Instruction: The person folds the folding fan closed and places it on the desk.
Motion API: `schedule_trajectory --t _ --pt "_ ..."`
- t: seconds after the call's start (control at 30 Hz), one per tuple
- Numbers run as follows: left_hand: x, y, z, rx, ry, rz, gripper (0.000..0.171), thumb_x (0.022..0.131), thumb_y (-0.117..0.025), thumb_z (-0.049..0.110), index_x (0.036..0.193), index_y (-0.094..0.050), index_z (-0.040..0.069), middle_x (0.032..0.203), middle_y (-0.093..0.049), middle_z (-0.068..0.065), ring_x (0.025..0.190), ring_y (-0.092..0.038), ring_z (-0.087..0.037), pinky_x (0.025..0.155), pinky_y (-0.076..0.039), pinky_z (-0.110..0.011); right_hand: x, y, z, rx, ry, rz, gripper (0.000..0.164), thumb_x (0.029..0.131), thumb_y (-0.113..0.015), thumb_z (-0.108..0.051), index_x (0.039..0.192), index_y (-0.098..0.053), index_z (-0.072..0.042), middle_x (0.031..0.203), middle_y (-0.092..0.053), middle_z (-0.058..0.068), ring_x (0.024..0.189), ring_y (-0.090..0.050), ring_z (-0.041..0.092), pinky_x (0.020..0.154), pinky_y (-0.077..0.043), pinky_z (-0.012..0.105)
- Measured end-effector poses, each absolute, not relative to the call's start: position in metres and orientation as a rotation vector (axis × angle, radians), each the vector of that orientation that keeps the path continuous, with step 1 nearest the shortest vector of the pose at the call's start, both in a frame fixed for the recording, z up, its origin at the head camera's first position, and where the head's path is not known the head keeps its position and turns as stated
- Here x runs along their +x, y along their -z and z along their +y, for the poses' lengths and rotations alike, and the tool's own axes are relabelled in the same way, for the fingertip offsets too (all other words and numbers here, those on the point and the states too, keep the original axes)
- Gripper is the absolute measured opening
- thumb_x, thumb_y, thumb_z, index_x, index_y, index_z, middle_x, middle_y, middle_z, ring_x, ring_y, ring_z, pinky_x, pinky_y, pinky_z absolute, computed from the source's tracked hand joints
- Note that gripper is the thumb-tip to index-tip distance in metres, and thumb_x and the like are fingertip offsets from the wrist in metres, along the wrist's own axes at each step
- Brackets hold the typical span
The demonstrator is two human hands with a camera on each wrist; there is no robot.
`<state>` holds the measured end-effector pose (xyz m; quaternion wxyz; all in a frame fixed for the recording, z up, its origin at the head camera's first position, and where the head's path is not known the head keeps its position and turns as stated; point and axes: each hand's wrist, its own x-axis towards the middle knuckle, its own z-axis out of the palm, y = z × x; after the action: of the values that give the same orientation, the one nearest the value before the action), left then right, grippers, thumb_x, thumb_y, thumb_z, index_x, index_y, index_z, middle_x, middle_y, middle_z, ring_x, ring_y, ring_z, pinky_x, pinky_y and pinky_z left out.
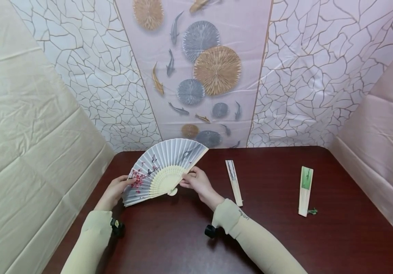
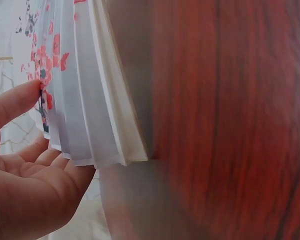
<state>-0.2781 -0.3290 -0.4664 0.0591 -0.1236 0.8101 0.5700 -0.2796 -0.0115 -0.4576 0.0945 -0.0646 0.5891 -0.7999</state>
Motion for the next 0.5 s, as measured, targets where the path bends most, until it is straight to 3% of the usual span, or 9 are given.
schedule_trajectory --t 0.1,0.23,0.4,0.5 --pt "-0.278 0.462 -0.327 -0.366 -1.820 2.431 0.056 0.100 -0.064 0.029 0.138 -0.045 -0.007 0.106 -0.063 -0.005 0.088 -0.061 -0.012 0.076 -0.055 -0.028 -0.279 0.452 -0.010 -0.210 2.408 1.755 0.016 0.099 -0.056 0.005 0.112 -0.049 0.011 0.088 -0.069 0.014 0.071 -0.067 0.013 0.074 -0.062 0.030" --pt "-0.275 0.453 -0.326 -0.354 -1.994 2.352 0.042 0.100 -0.065 0.028 0.127 -0.053 -0.002 0.088 -0.065 0.007 0.077 -0.062 -0.006 0.069 -0.055 -0.024 -0.276 0.444 -0.009 -0.238 2.446 1.799 0.012 0.099 -0.057 0.004 0.109 -0.051 0.008 0.085 -0.069 0.010 0.071 -0.067 0.015 0.073 -0.062 0.031" --pt "-0.271 0.442 -0.322 -0.276 -2.222 2.225 0.019 0.098 -0.069 0.026 0.107 -0.061 0.010 0.083 -0.070 0.007 0.075 -0.066 -0.008 0.066 -0.056 -0.025 -0.273 0.431 -0.006 -0.264 2.518 1.818 0.009 0.100 -0.055 0.004 0.106 -0.049 0.006 0.085 -0.067 0.009 0.074 -0.067 0.017 0.076 -0.062 0.033" --pt "-0.267 0.435 -0.317 -0.224 -2.310 2.190 0.016 0.097 -0.071 0.027 0.102 -0.062 0.014 0.084 -0.071 0.007 0.075 -0.067 -0.009 0.065 -0.057 -0.026 -0.271 0.423 -0.004 -0.291 2.566 1.811 0.010 0.100 -0.054 0.004 0.107 -0.048 0.007 0.088 -0.066 0.011 0.076 -0.066 0.017 0.077 -0.062 0.032"
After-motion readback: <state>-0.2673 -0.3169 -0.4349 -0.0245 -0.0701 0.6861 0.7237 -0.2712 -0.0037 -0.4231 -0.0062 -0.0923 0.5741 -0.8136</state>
